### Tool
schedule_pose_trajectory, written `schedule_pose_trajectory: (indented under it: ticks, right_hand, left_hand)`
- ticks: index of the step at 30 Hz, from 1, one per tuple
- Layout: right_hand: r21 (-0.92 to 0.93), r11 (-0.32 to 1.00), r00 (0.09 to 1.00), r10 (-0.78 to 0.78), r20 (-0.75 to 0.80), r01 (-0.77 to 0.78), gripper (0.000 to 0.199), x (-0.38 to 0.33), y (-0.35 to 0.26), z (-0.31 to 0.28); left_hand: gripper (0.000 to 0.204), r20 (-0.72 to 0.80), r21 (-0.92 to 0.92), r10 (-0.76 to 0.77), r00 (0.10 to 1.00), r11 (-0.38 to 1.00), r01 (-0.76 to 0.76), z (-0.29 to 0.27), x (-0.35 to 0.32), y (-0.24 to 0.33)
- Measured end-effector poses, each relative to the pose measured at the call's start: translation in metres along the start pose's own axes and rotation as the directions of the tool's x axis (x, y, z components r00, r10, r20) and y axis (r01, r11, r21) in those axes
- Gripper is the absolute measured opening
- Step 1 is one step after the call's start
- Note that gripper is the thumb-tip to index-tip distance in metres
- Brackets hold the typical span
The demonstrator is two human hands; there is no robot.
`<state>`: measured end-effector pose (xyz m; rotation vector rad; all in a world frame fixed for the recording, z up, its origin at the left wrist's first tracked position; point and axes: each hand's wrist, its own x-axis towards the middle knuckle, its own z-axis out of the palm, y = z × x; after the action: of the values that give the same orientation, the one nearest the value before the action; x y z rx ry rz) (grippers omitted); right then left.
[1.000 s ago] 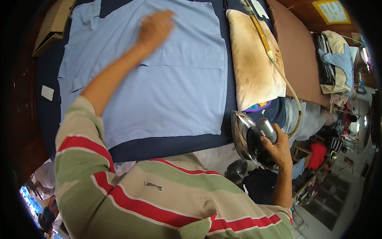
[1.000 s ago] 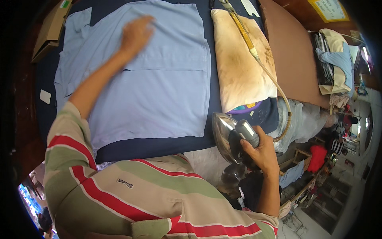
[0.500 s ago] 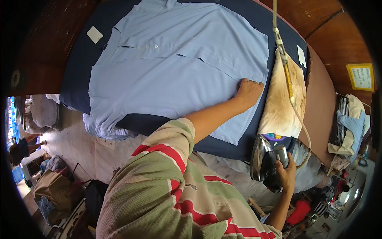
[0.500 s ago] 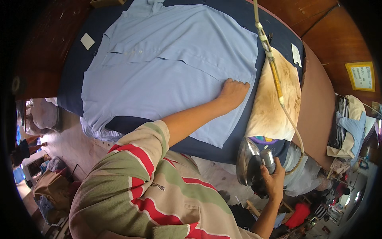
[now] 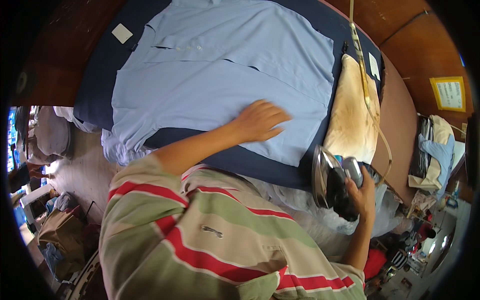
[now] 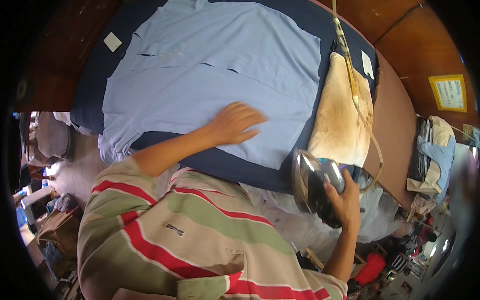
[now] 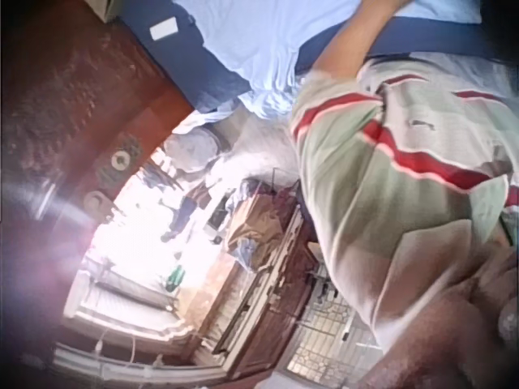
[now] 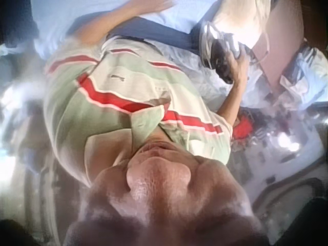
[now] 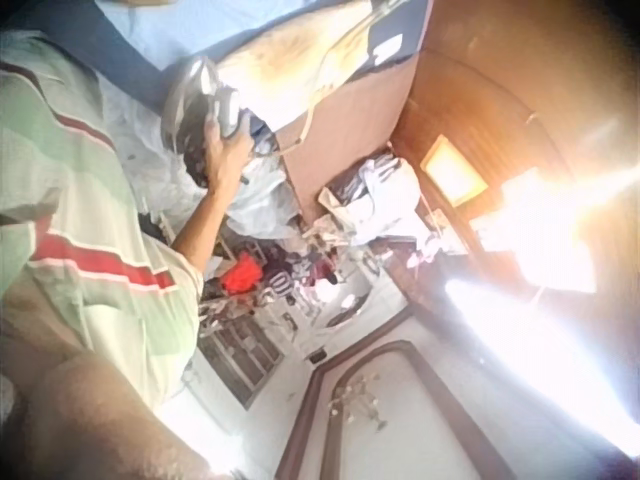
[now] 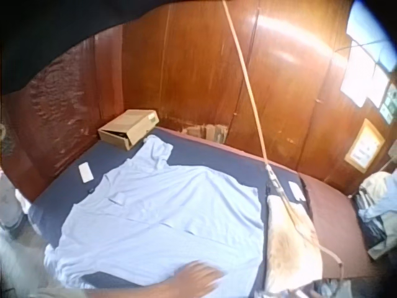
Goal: The person irons a light blue shirt on an ironing board, smoothing the fabric and using a steam iron. They adjust the shirt's position multiple times, flip it over, and continue ironing different sections including the sleeves and body.
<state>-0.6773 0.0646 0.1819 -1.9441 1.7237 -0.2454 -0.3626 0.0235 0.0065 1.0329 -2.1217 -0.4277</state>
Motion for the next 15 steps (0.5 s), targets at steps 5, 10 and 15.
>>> schedule_pose_trajectory:
  ticks: [5,10,15]
  right_hand:
    - [0.018,1.0,0.998,0.024,0.052,-0.025,0.038,0.037,-0.045,0.001]
    - [-0.03,0.997,0.996,-0.075,0.044,0.076,0.042,0.07,-0.08,-0.005]
    - [-0.18,0.942,0.959,-0.275,0.07,0.283,0.045,0.107,-0.116,0.0]
  left_hand:
    - [0.034,0.148,0.158,0.013,0.989,0.987,-0.036,0.004,-0.066,0.059]
    - [0.026,0.097,0.302,-0.014,0.995,0.953,-0.016,0.053,-0.04,0.078]
    - [0.023,0.316,0.123,-0.198,0.928,0.978,0.167,0.062,-0.024,0.092]
